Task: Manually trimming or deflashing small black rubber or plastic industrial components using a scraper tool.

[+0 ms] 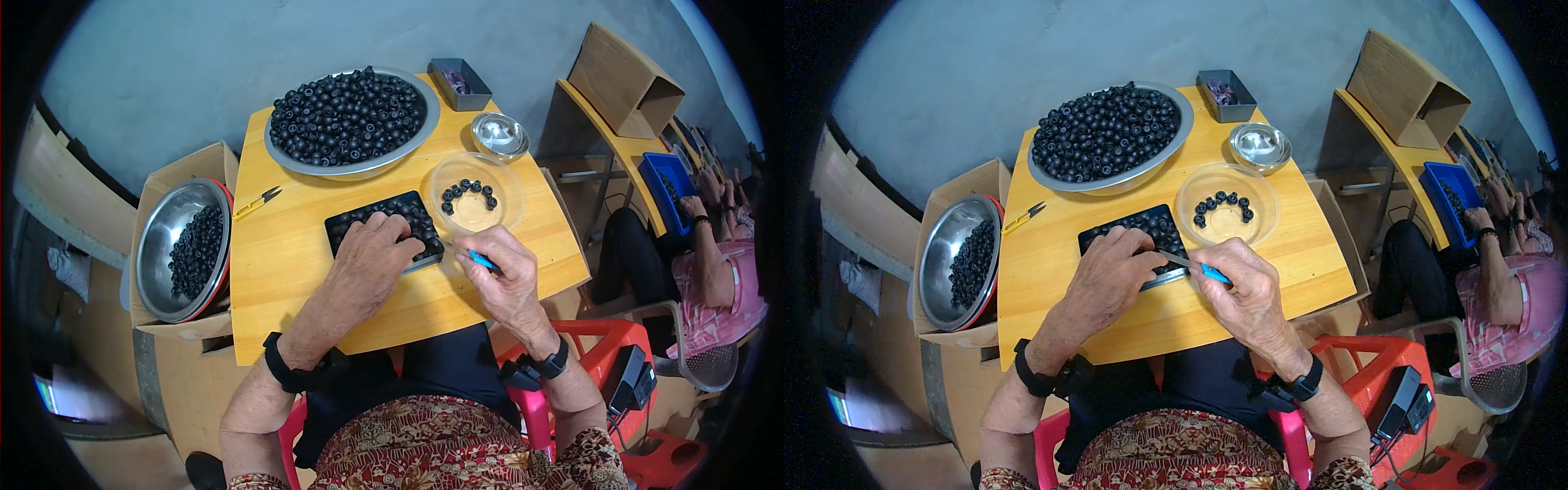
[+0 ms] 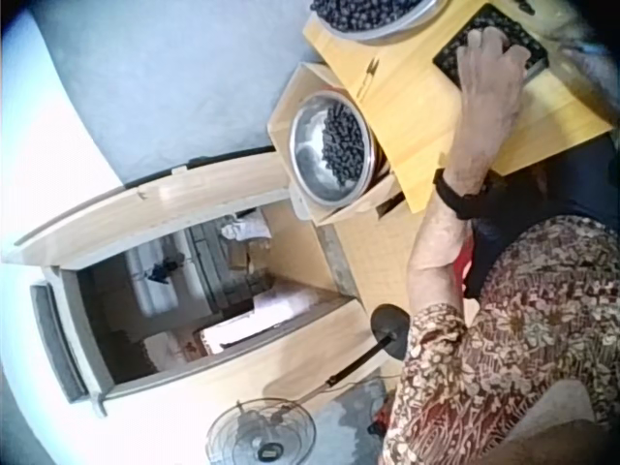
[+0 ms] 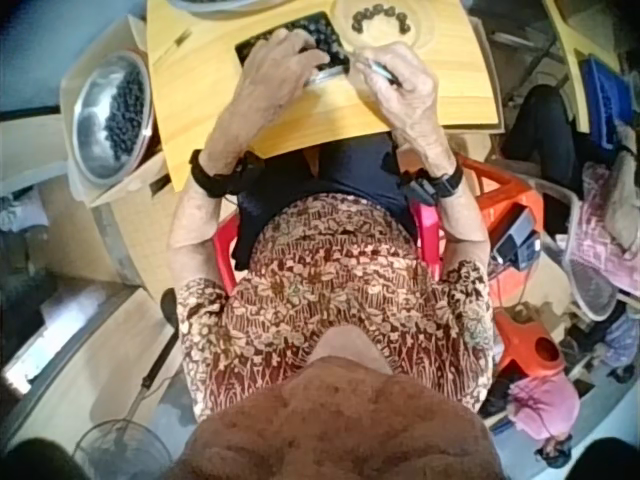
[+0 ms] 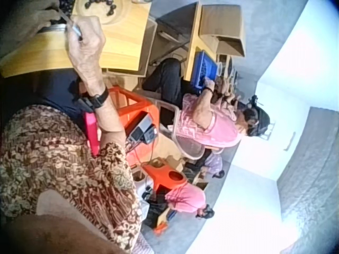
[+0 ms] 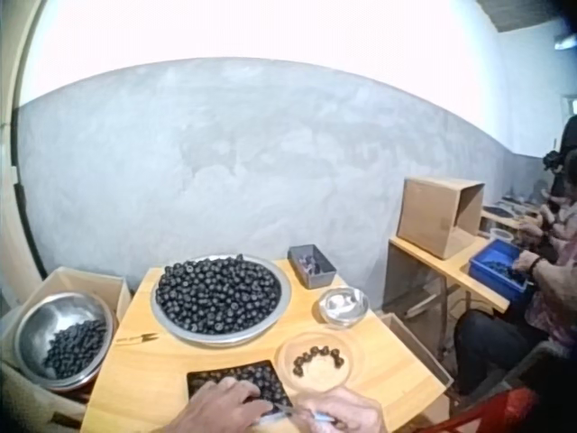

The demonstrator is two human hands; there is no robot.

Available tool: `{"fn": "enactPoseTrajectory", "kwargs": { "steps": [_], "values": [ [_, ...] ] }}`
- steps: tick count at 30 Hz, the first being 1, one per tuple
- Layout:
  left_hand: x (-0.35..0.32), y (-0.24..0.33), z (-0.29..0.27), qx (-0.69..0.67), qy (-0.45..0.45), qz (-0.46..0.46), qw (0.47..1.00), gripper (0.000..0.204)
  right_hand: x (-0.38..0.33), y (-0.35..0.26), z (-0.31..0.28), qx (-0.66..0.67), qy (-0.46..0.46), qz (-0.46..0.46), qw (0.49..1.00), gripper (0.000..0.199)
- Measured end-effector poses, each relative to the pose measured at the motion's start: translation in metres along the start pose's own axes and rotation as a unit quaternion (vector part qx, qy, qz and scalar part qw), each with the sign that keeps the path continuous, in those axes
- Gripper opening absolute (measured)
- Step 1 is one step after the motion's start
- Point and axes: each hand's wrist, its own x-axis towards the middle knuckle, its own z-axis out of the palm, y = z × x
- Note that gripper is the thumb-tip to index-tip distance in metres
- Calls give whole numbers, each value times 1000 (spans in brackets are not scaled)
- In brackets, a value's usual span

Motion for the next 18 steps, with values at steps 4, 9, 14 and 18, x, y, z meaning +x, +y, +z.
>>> {"fn": "enactPoseTrajectory", "kwargs": {
  "steps": [4,9,14,18],
  "values": [
    [0,0,5,-2,18,-7,1000,21,-1,4,1,4,8,-3,1000,20],
    [3,-1,1,-48,78,-31,995,22,-2,1,1,15,13,11,1000,21],
    [5,21,-13,-593,55,-269,757,22,-1,-16,-7,24,-5,3,1000,29],
    [-6,41,1,-773,48,-298,558,25,-4,-21,-1,61,6,-22,998,34]
  ]
}}
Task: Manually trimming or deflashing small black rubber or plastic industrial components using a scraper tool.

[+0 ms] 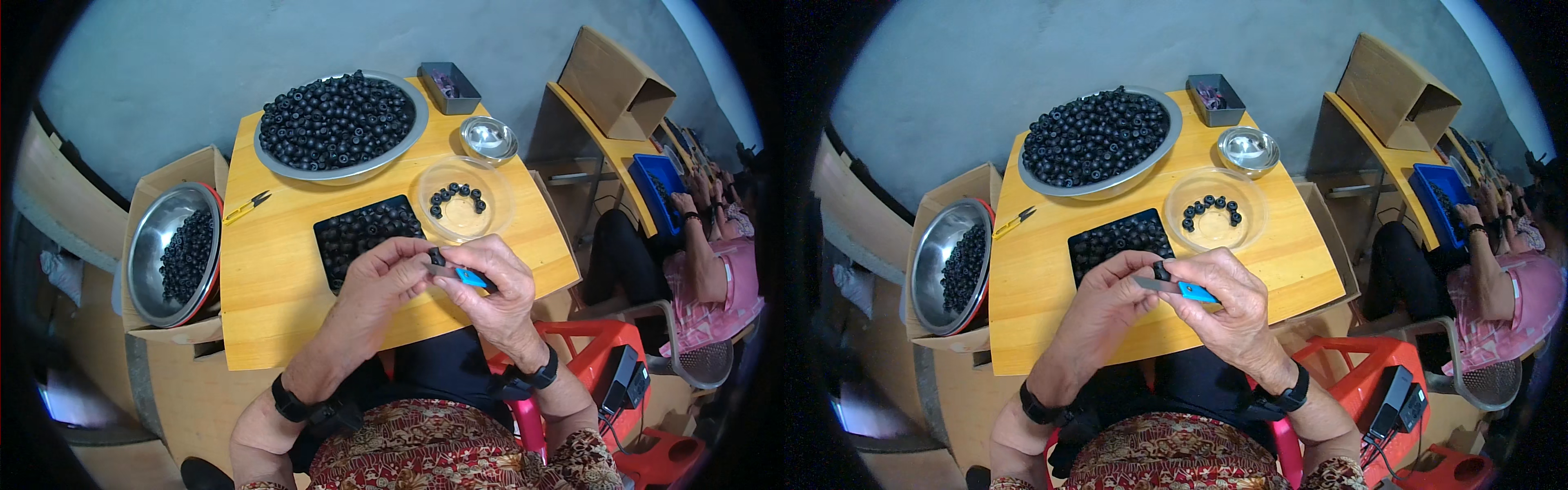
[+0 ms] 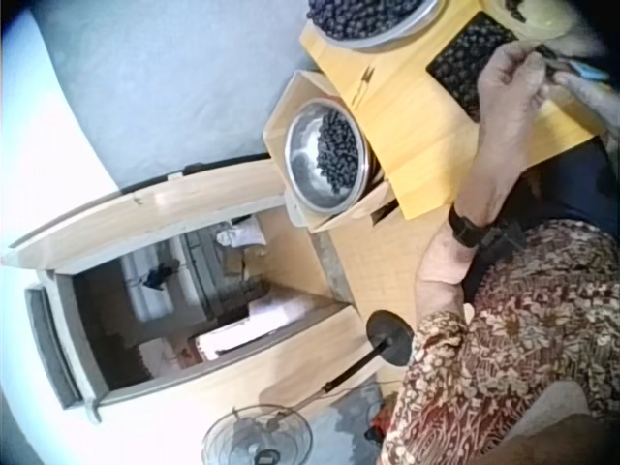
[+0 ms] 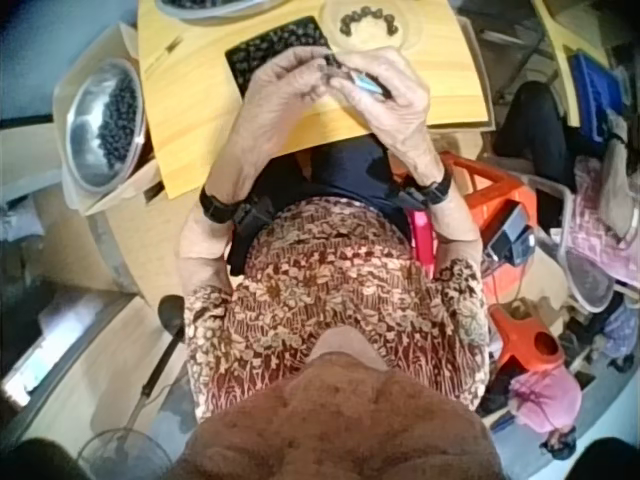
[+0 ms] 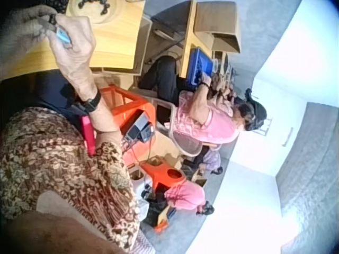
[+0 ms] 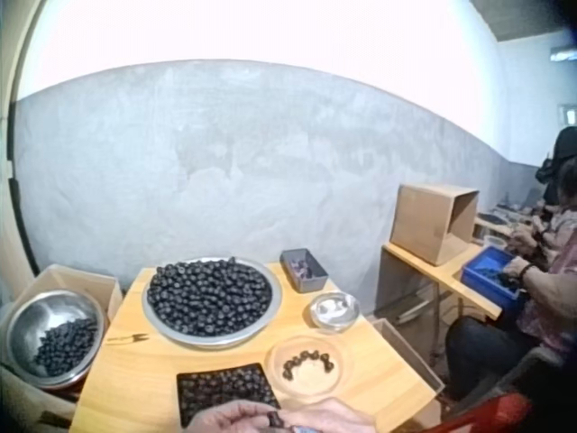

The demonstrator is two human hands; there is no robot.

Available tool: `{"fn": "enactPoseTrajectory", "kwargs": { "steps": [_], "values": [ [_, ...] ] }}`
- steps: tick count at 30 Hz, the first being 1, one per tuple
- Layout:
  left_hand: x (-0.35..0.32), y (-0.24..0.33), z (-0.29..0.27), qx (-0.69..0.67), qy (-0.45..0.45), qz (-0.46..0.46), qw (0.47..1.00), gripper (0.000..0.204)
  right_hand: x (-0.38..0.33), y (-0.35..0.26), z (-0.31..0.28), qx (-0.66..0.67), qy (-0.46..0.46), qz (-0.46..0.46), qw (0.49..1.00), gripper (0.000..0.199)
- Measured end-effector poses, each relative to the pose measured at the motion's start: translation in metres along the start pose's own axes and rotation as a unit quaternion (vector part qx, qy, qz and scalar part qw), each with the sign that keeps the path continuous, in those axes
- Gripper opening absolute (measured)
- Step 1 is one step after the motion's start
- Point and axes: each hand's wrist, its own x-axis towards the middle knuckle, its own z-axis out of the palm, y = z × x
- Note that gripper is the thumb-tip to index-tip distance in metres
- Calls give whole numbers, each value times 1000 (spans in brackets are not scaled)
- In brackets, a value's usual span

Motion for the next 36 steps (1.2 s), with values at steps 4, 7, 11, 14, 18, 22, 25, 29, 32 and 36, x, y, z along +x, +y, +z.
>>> {"fn": "enactPoseTrajectory", "kwargs": {
  "steps": [4,7,11,14,18,22,25,29,32,36],
  "values": [
    [-8,2,19,-18,11,15,1000,23,-3,-1,-4,-39,15,-13,999,32],
    [-9,3,12,64,7,15,998,22,0,-4,-12,-29,-14,-13,999,30],
    [-12,2,10,36,-12,1,999,20,-2,2,-13,14,-29,-1,999,30],
    [-13,-8,11,-63,0,-22,998,18,-1,-10,-9,-48,-2,-53,997,31],
    [-13,-10,11,-79,-3,-25,997,17,1,-7,-10,-86,9,-71,994,33],
    [-9,-12,2,20,-41,-10,999,20,5,-6,-22,-34,-81,-42,995,35],
    [-12,-16,3,18,-32,5,999,19,2,-7,-22,-31,-72,-32,996,35],
    [-14,-20,11,-54,-42,11,998,17,-5,-10,-21,-93,-4,-57,994,34],
    [-15,-23,15,-90,-34,-9,995,19,-5,-12,-19,-142,-11,-104,984,35],
    [-17,-17,18,11,-22,18,1000,18,-2,-12,-21,-133,-27,-108,985,39]
  ]
}}
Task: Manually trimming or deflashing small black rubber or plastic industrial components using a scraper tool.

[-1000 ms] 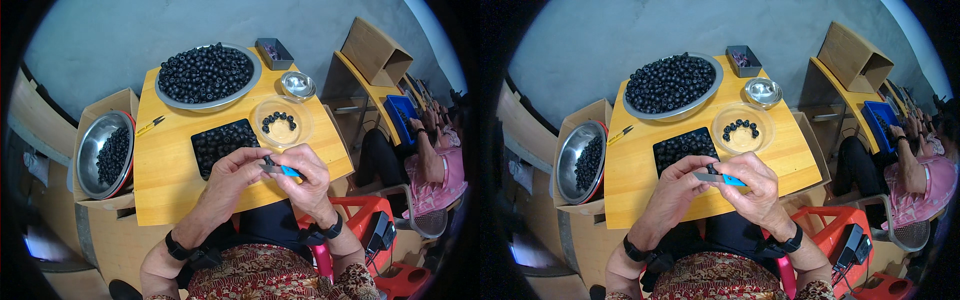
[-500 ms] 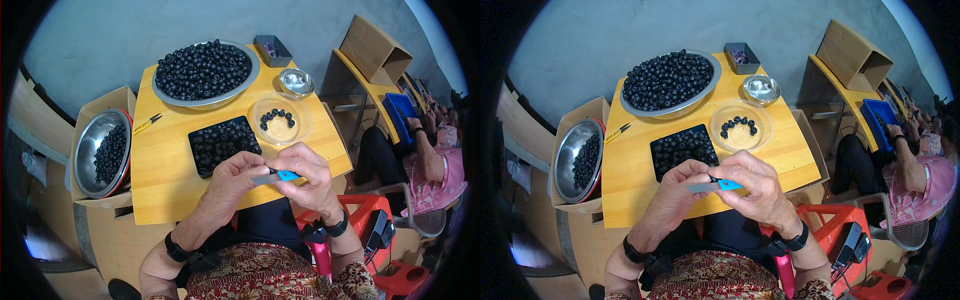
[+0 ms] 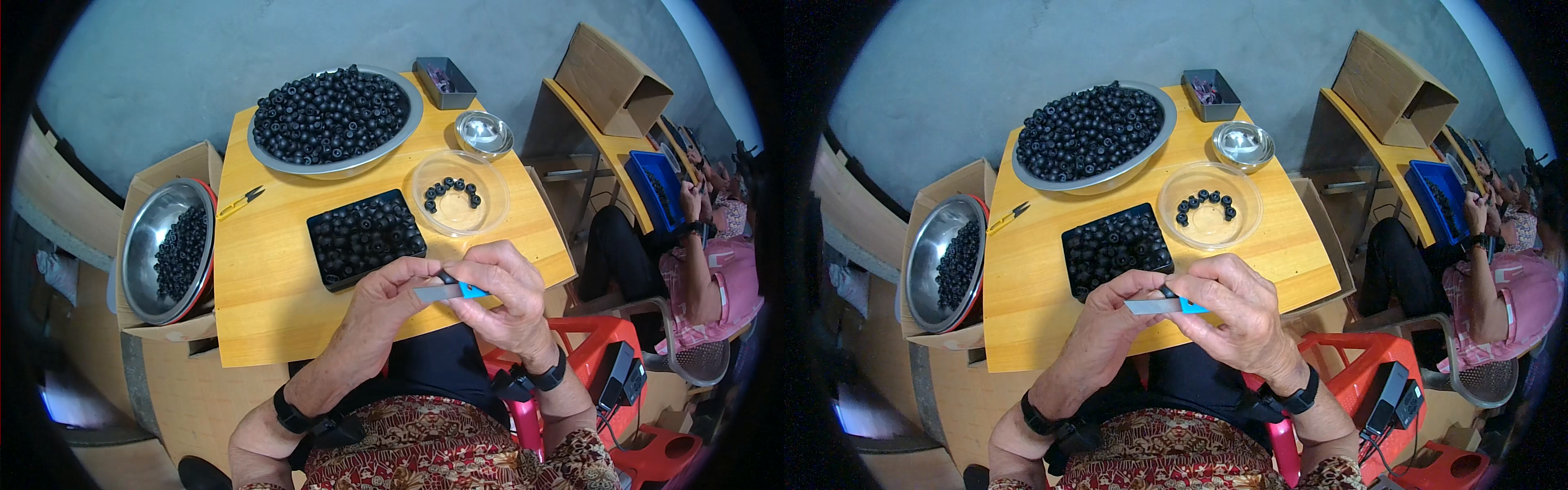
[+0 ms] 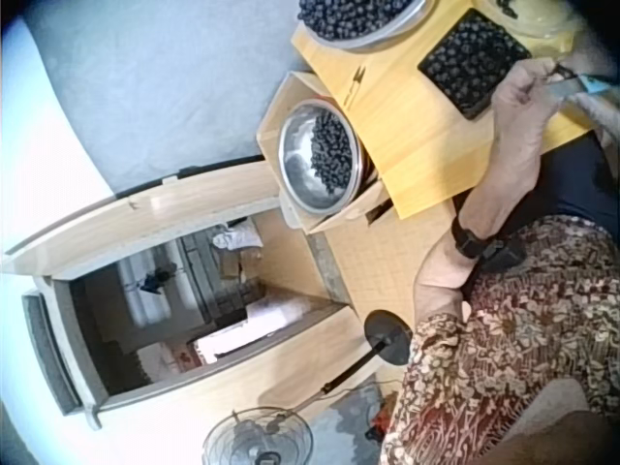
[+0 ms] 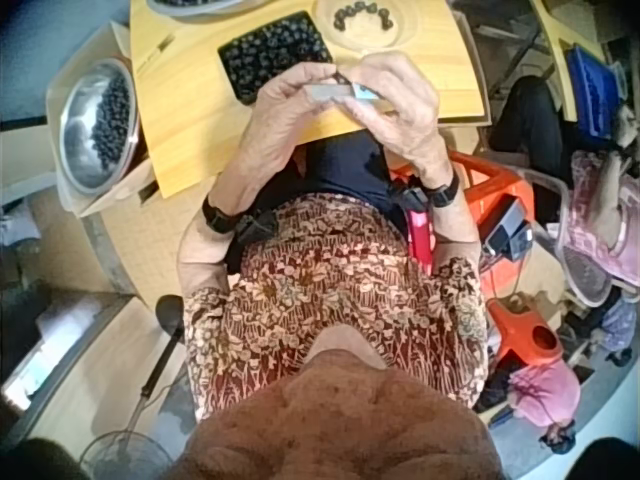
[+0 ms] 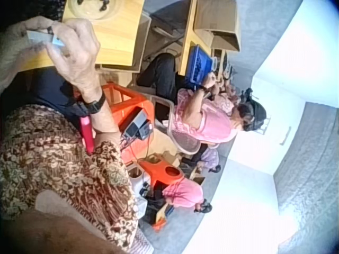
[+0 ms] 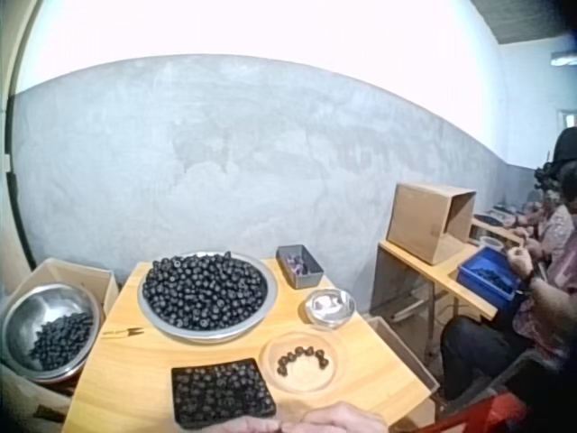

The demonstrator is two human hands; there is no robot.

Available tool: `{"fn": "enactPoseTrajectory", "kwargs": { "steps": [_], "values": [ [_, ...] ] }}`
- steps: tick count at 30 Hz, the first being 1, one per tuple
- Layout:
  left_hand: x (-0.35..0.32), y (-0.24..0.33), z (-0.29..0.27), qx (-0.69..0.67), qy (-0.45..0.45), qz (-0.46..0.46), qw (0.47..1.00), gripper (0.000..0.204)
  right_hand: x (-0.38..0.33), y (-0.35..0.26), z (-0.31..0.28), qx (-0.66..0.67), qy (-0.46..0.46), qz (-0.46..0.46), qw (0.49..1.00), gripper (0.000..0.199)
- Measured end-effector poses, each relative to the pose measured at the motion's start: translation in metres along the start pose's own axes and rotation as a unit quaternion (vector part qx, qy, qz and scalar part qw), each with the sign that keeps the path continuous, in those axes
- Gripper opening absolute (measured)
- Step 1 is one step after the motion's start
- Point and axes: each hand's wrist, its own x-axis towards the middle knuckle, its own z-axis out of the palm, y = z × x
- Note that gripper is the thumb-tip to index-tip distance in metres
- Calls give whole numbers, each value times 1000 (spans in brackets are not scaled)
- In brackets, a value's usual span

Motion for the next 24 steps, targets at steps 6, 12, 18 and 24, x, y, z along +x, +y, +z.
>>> {"fn": "enactPoseTrajectory", "kwargs": {
  "steps": [6,12,18,24],
  "values": [
    [-1,0,0,26,-7,-2,1000,15,1,-3,3,11,-9,-19,1000,44],
    [-2,1,7,-16,-10,-10,1000,18,-3,-5,-1,-24,22,-33,999,42],
    [-4,1,10,-60,-7,-28,998,24,-7,-5,1,-37,58,-32,997,41],
    [-3,-6,8,-49,7,-39,998,25,-6,-2,3,-13,34,-33,999,41]
  ]
}}
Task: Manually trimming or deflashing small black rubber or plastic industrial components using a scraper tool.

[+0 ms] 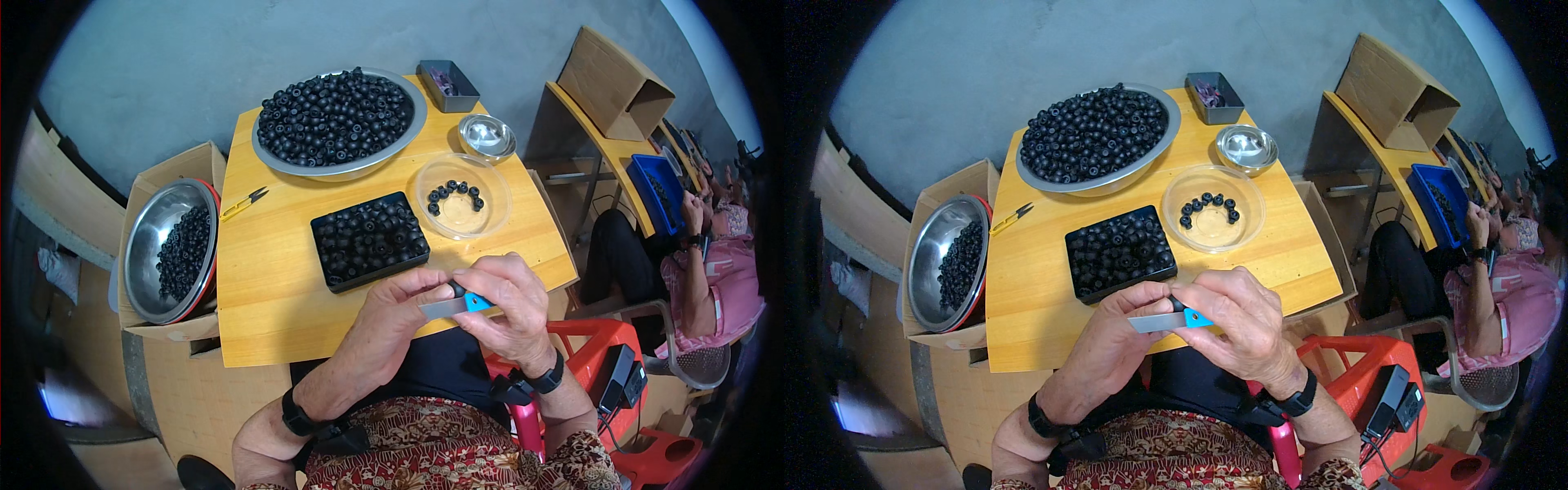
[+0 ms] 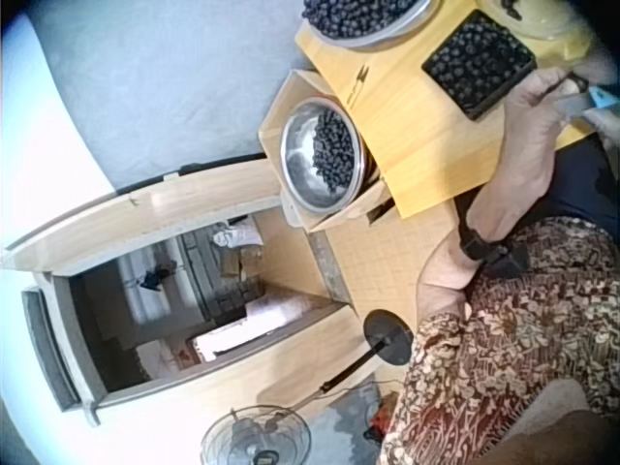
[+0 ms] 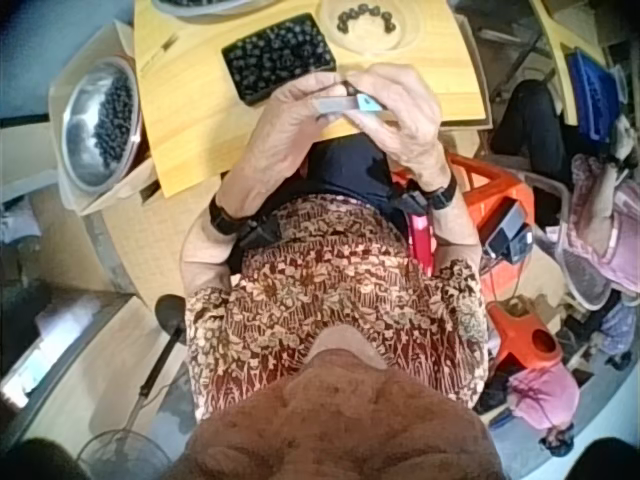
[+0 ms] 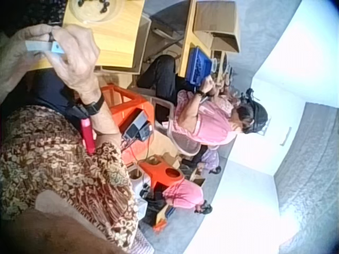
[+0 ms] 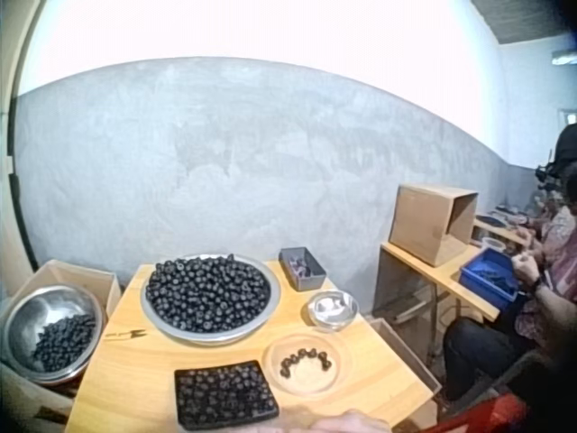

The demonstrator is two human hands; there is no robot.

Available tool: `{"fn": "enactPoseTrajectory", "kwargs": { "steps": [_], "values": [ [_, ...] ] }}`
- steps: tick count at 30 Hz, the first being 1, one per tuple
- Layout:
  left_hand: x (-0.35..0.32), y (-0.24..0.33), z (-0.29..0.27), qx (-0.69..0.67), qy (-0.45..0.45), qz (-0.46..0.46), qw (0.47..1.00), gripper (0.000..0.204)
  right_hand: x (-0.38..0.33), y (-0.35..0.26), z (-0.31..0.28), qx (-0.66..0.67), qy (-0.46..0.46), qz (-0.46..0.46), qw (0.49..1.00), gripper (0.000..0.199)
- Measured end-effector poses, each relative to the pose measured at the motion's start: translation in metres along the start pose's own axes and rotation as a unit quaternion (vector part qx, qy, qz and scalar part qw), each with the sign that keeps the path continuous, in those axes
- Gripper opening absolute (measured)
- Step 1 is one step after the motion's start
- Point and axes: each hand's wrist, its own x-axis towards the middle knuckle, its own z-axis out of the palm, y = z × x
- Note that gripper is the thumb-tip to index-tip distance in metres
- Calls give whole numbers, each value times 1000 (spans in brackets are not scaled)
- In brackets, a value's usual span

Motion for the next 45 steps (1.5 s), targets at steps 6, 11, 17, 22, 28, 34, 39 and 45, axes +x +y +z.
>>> {"fn": "enactPoseTrajectory", "kwargs": {
  "steps": [6,11,17,22,28,34,39,45],
  "values": [
    [-3,9,-1,92,30,-13,995,21,0,0,-1,-22,-33,-3,999,39],
    [3,17,-18,220,34,128,967,19,4,11,-2,-44,-16,16,999,33],
    [21,61,-57,530,152,196,811,15,24,55,3,-106,44,43,992,35],
    [45,46,-63,700,58,282,654,26,36,59,9,-111,50,104,987,33],
    [55,39,-42,778,12,331,534,24,15,59,2,-93,37,118,988,21],
    [63,33,-41,800,-6,349,488,16,8,49,2,-28,42,149,988,18],
    [51,43,-31,713,10,339,614,20,5,26,5,67,-10,145,987,28],
    [28,40,-14,427,0,110,898,17,0,21,13,119,-48,76,989,32]
  ]
}}
